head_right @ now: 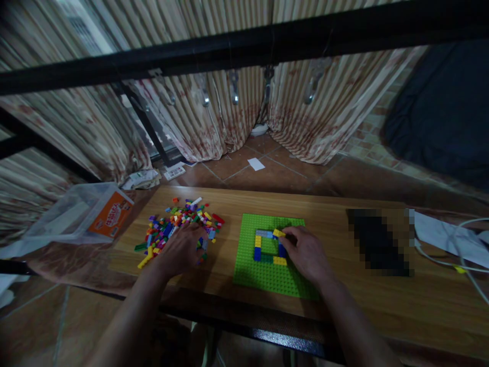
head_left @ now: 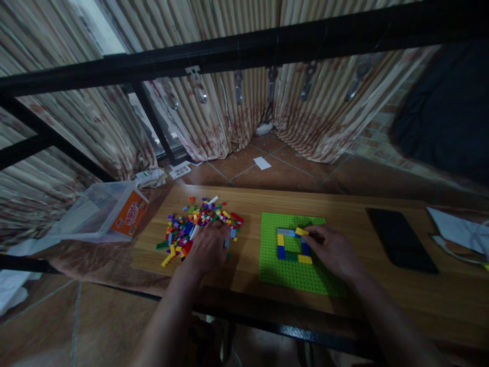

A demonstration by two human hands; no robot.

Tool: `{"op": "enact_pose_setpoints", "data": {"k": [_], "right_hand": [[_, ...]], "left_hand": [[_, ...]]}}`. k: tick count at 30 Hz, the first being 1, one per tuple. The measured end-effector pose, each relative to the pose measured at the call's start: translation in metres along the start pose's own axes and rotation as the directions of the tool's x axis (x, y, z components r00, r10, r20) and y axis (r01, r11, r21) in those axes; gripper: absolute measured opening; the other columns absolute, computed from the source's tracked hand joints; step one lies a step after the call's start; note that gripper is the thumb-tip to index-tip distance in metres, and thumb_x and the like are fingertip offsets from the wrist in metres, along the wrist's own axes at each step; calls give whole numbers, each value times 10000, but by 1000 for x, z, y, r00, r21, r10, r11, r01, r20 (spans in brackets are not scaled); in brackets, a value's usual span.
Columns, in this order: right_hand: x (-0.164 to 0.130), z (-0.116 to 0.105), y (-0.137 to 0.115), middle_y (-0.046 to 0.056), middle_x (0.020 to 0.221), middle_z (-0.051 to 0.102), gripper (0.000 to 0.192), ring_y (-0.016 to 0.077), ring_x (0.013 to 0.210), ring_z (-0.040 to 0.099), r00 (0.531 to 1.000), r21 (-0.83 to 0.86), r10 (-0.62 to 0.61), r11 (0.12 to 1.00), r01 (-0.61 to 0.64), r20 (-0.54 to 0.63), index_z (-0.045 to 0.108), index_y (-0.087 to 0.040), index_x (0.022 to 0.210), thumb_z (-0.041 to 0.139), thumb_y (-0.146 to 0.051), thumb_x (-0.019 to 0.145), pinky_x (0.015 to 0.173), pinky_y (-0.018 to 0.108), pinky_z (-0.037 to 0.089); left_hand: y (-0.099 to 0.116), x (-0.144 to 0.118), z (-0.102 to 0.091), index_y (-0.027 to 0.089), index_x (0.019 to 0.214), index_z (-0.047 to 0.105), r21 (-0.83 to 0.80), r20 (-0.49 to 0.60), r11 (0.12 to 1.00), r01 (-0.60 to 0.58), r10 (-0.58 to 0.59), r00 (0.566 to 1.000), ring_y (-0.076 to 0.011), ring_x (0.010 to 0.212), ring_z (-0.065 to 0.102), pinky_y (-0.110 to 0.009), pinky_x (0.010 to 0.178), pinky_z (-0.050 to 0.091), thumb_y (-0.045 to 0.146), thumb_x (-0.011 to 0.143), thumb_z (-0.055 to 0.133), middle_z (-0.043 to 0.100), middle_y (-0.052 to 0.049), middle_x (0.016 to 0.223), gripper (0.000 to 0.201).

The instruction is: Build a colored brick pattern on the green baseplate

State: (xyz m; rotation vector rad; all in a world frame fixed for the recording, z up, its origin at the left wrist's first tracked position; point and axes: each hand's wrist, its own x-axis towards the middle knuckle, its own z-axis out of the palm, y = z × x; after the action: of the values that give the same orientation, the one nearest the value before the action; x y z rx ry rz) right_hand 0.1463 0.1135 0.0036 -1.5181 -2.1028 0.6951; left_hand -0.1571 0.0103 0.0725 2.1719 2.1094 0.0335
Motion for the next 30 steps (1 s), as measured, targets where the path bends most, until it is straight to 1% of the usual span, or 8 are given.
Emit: {"op": "enact_pose_setpoints", "data": {"k": [6, 12, 14, 17, 21, 25, 28, 30], "right_hand": [[0, 0, 0, 57, 941, 700, 271, 212, 803, 648, 1000, 2, -13, 1000, 13, -2, 678, -232, 964, 548, -425, 826, 768, 359, 497], [0, -6, -5, 61, 926, 709, 306, 209, 781, 648, 998, 17, 6, 1000, -5, -55, 682, -207, 952, 537, -446, 827, 743, 345, 490], [0, -10, -4, 57, 898, 714, 320, 203, 747, 648, 997, 26, 27, 999, -25, -79, 683, -203, 955, 537, -456, 823, 713, 334, 489], [1, -16, -2, 48, 849, 722, 309, 202, 723, 653, 990, 35, 56, 998, -52, -126, 684, -207, 951, 543, -448, 819, 684, 321, 485], [2, -24, -1, 45, 773, 721, 254, 195, 675, 653, 978, 8, 94, 996, -94, -185, 692, -210, 882, 551, -412, 816, 643, 303, 470], [5, -32, 3, 48, 751, 721, 217, 199, 670, 659, 962, -9, 154, 987, -160, -225, 694, -197, 852, 580, -371, 791, 618, 293, 461], [6, -37, 11, 62, 781, 728, 218, 212, 704, 666, 948, -49, 198, 975, -217, -249, 700, -183, 864, 593, -353, 781, 636, 302, 464], [5, -41, 17, 71, 802, 729, 225, 220, 728, 667, 943, -101, 205, 966, -238, -264, 706, -175, 881, 595, -344, 784, 653, 307, 462]], "left_hand": [[-3, 1, 6, 185, 942, 627, 2, 5, 1000, 17, -18, 1000, -256, 979, 577, -390, 866, 466, 144, 739, 539, 623, -89, 1004, 225], [-4, 5, 6, 171, 922, 621, -29, 34, 999, 14, -13, 999, -268, 989, 585, -396, 862, 463, 146, 739, 541, 628, -105, 1018, 202], [-4, 6, 5, 166, 909, 613, -70, 14, 997, -12, 13, 1000, -266, 987, 587, -391, 869, 460, 142, 732, 550, 630, -110, 1016, 189], [-1, 8, 3, 170, 937, 592, -196, -43, 980, -38, 31, 999, -240, 954, 603, -361, 858, 464, 144, 737, 562, 643, -95, 993, 203], [16, 13, 1, 196, 927, 577, -424, -57, 904, -59, 38, 998, -180, 818, 626, -294, 762, 478, 160, 753, 566, 655, -28, 866, 178], [43, 20, 6, 205, 877, 592, -597, -76, 787, -156, 138, 988, -150, 749, 623, -259, 722, 490, 168, 762, 573, 646, 3, 802, 123], [58, 23, 13, 212, 890, 596, -664, -100, 721, -196, 174, 980, -146, 755, 629, -258, 740, 505, 172, 756, 596, 651, 9, 817, 140], [65, 25, 17, 215, 893, 591, -659, -104, 726, -199, 174, 979, -150, 774, 631, -264, 752, 507, 168, 749, 603, 648, 7, 827, 152]]}}
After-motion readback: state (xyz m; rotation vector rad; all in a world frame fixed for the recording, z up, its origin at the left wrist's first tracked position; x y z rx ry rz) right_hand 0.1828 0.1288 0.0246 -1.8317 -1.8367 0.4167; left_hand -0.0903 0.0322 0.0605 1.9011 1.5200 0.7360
